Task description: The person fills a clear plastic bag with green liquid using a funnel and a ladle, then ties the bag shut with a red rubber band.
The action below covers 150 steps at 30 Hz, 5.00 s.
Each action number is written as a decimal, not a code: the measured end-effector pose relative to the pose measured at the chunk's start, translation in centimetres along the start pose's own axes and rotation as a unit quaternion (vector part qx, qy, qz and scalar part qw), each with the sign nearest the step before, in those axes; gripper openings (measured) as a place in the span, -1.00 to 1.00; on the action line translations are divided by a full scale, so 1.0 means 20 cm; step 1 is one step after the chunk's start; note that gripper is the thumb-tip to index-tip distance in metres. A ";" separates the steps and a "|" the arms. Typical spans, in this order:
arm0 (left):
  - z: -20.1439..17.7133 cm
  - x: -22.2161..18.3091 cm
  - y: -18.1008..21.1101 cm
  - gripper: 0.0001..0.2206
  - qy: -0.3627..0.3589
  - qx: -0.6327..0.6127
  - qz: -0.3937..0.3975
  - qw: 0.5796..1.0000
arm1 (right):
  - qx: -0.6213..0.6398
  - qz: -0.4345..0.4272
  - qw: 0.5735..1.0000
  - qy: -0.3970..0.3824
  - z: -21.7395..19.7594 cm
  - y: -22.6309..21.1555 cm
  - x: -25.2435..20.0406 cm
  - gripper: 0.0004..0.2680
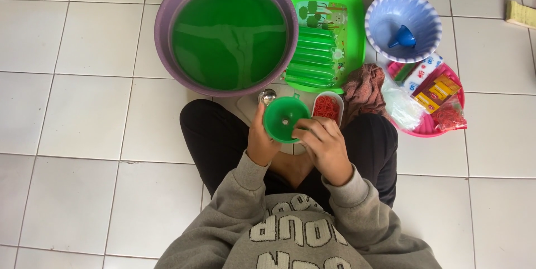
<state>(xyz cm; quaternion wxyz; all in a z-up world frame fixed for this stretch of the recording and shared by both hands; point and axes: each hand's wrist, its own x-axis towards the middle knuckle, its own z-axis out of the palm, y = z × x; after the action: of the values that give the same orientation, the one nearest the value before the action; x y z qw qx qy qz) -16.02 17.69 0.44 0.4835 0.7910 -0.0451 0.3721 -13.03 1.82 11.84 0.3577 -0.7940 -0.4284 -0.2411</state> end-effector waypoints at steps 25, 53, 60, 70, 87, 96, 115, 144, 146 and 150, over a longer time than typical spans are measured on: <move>-0.32 0.24 0.02 -0.40 0.082 -0.067 -0.057 0.993 | -0.016 0.491 0.789 -0.369 0.66 0.62 -0.80 -0.78; -0.03 -0.12 -0.92 -0.60 0.094 -0.017 0.006 0.995 | -0.310 0.040 0.899 -0.306 1.15 1.11 0.46 -0.89; 0.02 -0.11 -0.91 -0.60 0.156 -0.024 0.067 0.985 | -0.392 0.005 0.900 -0.192 1.56 1.44 0.63 -0.85; 0.03 -0.10 -0.92 -0.63 0.155 -0.028 0.061 0.986 | -0.365 0.087 0.878 -0.298 1.38 1.34 0.71 -0.63; 0.01 -0.08 -0.90 -0.58 0.137 -0.009 0.052 0.989 | -0.188 0.030 0.851 -0.489 1.06 1.02 0.50 -0.87; 0.02 -0.10 -0.92 -0.61 0.132 -0.030 0.033 0.990 | -0.195 0.143 0.854 -0.461 1.21 1.14 0.65 -0.84; 0.02 -0.03 -0.84 -0.62 0.171 0.002 0.046 0.984 | -0.316 0.137 0.873 -0.345 1.42 1.41 0.64 -0.81; 0.01 -0.06 -0.86 -0.63 0.153 -0.013 0.037 0.987 | -0.190 0.043 0.898 -0.395 1.29 1.09 0.51 -0.81; 0.02 -0.06 -0.86 -0.63 0.154 -0.016 0.034 0.987 | -0.192 0.052 0.901 -0.384 1.33 1.10 0.55 -0.82; 0.04 -0.07 -0.88 -0.63 0.168 -0.007 0.044 0.985 | -0.206 0.089 0.908 -0.354 1.48 1.23 0.55 -0.83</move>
<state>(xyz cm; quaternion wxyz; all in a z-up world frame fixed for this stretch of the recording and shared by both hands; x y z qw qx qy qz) -9.03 25.91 -13.56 0.4724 0.7110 -0.0007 0.5209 15.78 21.07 -8.08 0.0314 -0.9179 -0.3956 0.0053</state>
